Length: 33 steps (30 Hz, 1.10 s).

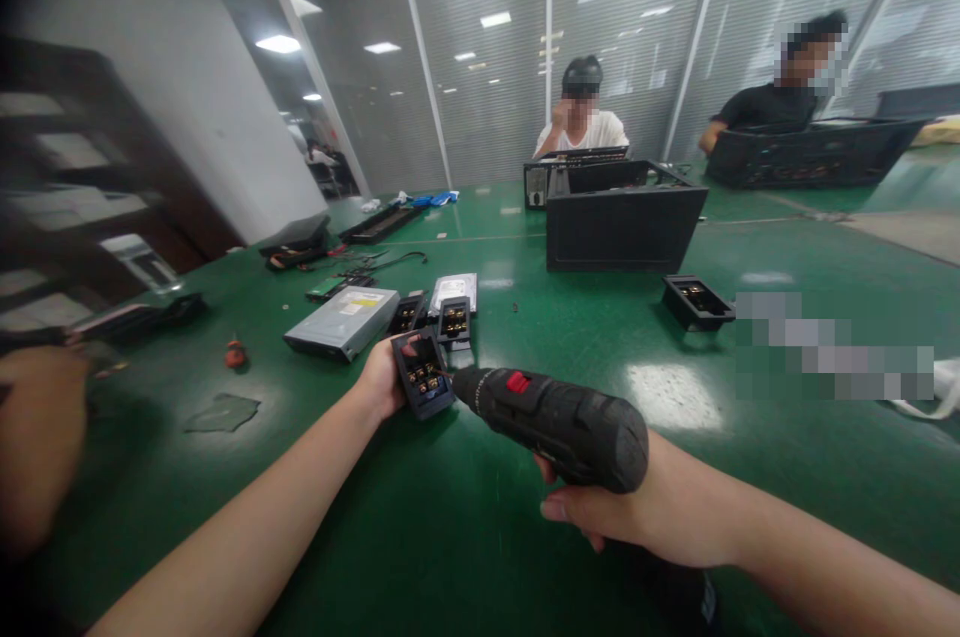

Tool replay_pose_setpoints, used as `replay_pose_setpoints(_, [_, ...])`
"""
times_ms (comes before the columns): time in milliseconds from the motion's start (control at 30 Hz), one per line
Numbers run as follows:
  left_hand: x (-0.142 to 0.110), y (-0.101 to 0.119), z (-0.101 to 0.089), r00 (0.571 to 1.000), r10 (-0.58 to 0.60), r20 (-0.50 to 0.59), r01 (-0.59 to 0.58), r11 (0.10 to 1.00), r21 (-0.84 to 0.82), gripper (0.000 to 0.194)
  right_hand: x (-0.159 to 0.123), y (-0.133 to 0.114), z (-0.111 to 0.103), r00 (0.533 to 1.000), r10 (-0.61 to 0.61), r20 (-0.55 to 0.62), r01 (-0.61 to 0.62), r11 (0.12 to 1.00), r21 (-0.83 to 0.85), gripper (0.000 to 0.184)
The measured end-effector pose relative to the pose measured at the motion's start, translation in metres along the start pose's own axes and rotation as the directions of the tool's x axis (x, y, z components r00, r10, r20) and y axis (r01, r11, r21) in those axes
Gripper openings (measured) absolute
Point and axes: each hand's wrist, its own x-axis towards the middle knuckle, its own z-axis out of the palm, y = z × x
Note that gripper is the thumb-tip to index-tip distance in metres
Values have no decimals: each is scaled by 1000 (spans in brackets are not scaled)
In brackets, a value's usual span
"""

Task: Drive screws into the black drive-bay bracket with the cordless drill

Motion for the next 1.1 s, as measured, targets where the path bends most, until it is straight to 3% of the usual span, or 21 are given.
replay_pose_setpoints(367, [4,-1,-4,1000,-7,13,7,1000,-1,21,-1,-2,0,999,37,2,-37,999,-10,33])
replay_pose_setpoints(600, [2,-1,-3,1000,-7,20,7,1000,13,17,-2,-4,0,1000,16,-12,-16,1000,-23,24])
replay_pose_setpoints(1100, [1,0,0,1000,19,-21,-20,1000,-4,17,-4,-6,0,1000,18,-7,-18,1000,-25,24])
